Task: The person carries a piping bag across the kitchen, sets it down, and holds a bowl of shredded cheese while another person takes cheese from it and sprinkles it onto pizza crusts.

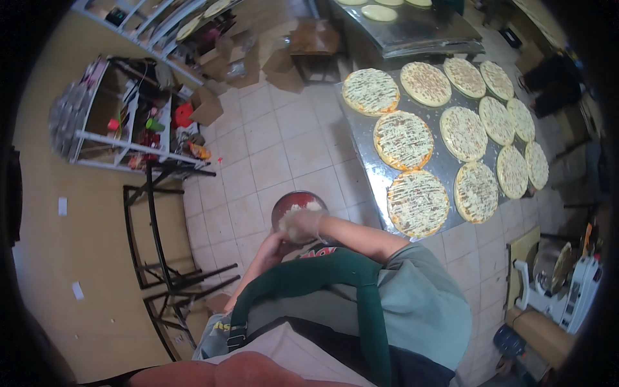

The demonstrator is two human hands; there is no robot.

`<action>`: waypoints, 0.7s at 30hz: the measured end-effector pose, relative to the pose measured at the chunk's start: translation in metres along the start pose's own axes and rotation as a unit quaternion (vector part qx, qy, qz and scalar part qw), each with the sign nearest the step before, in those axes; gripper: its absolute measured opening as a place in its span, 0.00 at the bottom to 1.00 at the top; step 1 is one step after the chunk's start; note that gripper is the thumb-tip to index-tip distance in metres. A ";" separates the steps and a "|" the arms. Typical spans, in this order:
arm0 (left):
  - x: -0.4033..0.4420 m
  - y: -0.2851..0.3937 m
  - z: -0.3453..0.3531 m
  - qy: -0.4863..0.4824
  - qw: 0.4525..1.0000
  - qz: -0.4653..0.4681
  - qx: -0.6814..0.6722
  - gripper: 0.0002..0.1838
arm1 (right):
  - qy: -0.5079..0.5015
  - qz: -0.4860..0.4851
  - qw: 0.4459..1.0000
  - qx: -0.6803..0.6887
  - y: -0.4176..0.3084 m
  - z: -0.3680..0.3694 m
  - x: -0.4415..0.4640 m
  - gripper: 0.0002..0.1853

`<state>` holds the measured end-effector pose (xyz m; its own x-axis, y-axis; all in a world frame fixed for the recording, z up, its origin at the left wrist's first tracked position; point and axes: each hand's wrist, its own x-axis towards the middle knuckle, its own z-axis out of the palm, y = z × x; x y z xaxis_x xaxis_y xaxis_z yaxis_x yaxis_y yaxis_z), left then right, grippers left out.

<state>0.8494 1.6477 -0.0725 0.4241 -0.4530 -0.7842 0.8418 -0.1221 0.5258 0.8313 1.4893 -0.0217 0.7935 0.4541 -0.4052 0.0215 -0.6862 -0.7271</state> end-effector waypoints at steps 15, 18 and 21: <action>0.180 0.186 0.062 -0.075 0.996 -0.015 0.036 0.25 | 0.306 -0.160 0.563 0.751 0.186 -0.125 0.076 0.13; 0.224 0.227 0.098 -0.030 0.998 -0.008 0.059 0.27 | 0.424 -0.184 0.681 0.568 0.230 -0.164 0.061 0.12; 0.243 0.255 0.161 0.017 0.987 0.018 0.162 0.30 | 0.568 -0.173 0.728 0.342 0.250 -0.205 0.006 0.12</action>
<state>1.1133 1.3641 -0.0764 0.4664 -0.4336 -0.7710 0.6780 -0.3846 0.6264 0.9656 1.2039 -0.0924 0.8116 -0.4975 0.3063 0.3405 -0.0232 -0.9400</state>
